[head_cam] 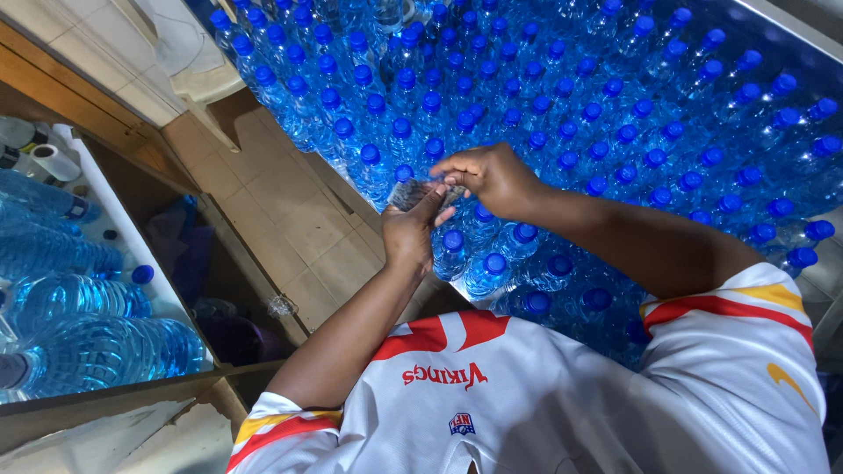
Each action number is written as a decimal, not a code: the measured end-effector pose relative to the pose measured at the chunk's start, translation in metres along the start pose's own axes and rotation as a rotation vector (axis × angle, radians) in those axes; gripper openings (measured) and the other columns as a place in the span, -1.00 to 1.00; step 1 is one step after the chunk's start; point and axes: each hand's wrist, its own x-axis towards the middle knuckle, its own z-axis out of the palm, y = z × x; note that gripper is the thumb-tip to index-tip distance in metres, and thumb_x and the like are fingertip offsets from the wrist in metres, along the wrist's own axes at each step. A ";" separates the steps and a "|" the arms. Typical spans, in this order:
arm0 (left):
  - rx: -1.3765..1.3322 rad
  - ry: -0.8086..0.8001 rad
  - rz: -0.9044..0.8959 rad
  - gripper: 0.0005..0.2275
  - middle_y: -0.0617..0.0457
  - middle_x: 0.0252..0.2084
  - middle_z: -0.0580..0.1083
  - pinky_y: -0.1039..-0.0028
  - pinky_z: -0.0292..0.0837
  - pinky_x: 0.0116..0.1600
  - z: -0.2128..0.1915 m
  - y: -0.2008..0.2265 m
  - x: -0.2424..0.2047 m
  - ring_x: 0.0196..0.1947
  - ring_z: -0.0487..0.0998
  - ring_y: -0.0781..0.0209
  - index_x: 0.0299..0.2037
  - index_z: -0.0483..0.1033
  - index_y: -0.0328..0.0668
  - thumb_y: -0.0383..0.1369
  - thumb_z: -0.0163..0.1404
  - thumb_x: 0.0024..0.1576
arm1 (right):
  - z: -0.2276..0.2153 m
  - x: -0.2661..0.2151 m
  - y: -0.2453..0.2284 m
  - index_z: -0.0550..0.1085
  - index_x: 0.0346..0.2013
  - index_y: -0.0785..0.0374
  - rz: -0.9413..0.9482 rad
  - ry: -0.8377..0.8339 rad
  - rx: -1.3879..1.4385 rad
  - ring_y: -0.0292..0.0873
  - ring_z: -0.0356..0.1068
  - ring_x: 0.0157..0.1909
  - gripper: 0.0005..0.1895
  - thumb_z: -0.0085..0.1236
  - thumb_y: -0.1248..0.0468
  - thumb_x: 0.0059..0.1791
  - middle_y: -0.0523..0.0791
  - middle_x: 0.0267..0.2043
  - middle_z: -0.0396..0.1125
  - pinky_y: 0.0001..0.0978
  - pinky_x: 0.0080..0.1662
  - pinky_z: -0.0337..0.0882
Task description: The person stands at a metal table covered with blue-capped water bottles. They peel small labels from a roll and stick them onto the caps of individual bottles one by one, moving across the table to reach different rows.
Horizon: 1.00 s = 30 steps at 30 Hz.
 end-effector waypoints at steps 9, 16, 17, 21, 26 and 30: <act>0.015 -0.028 0.038 -0.83 -0.10 -0.21 0.71 0.21 0.82 -0.04 0.001 -0.002 -0.005 -0.18 0.80 0.02 -0.11 0.70 -0.38 -0.53 0.36 0.13 | 0.003 -0.004 0.003 0.67 -0.16 0.27 0.063 0.103 0.136 -0.32 0.48 -0.42 -0.87 0.45 0.49 0.03 -0.07 -0.37 0.56 -0.56 -0.32 0.47; -0.012 0.000 0.042 -0.83 -0.14 -0.26 0.69 0.17 0.84 -0.10 0.008 0.012 -0.013 -0.27 0.80 0.00 -0.16 0.69 -0.40 -0.54 0.38 0.11 | -0.004 -0.008 -0.017 0.65 -0.02 0.31 -0.086 0.137 -0.027 0.04 0.67 -0.10 -0.71 0.41 0.60 0.00 0.11 -0.17 0.55 -0.33 -0.26 0.60; 0.015 -0.002 0.051 -0.84 -0.14 -0.27 0.69 0.17 0.84 -0.11 0.008 0.010 -0.011 -0.28 0.80 -0.01 -0.17 0.69 -0.41 -0.54 0.37 0.11 | -0.007 -0.005 -0.012 0.68 -0.15 0.23 -0.159 0.133 -0.092 0.02 0.63 -0.08 -0.77 0.48 0.53 -0.03 0.02 -0.17 0.56 -0.25 -0.18 0.57; 0.118 0.025 0.056 -0.92 -0.12 -0.31 0.70 0.21 0.85 -0.21 -0.004 -0.010 0.007 -0.36 0.79 0.07 -0.21 0.75 -0.33 -0.56 0.34 0.13 | -0.041 0.004 -0.024 0.74 -0.09 0.23 0.214 -0.385 0.200 -0.30 0.55 -0.40 -0.81 0.40 0.46 0.02 -0.06 -0.28 0.66 -0.58 -0.41 0.36; 0.156 -0.128 -0.010 -0.82 -0.18 -0.09 0.69 0.35 0.81 -0.09 -0.006 -0.002 -0.011 -0.17 0.78 0.02 -0.01 0.67 -0.40 -0.54 0.25 0.21 | -0.097 0.045 0.011 0.64 0.20 0.11 0.303 -0.275 -0.043 -0.18 0.60 -0.18 -0.50 -0.10 0.54 0.12 -0.01 0.04 0.66 -0.38 -0.23 0.50; 0.213 -0.262 -0.183 -0.81 -0.21 0.02 0.70 0.38 0.81 0.00 -0.002 0.002 -0.025 -0.06 0.78 0.02 0.04 0.67 -0.38 -0.48 0.20 0.26 | -0.152 0.075 0.056 0.83 -0.15 0.02 -0.037 0.594 -0.575 -0.22 0.65 -0.25 -0.93 0.64 0.29 0.14 -0.20 -0.23 0.67 -0.27 -0.17 0.65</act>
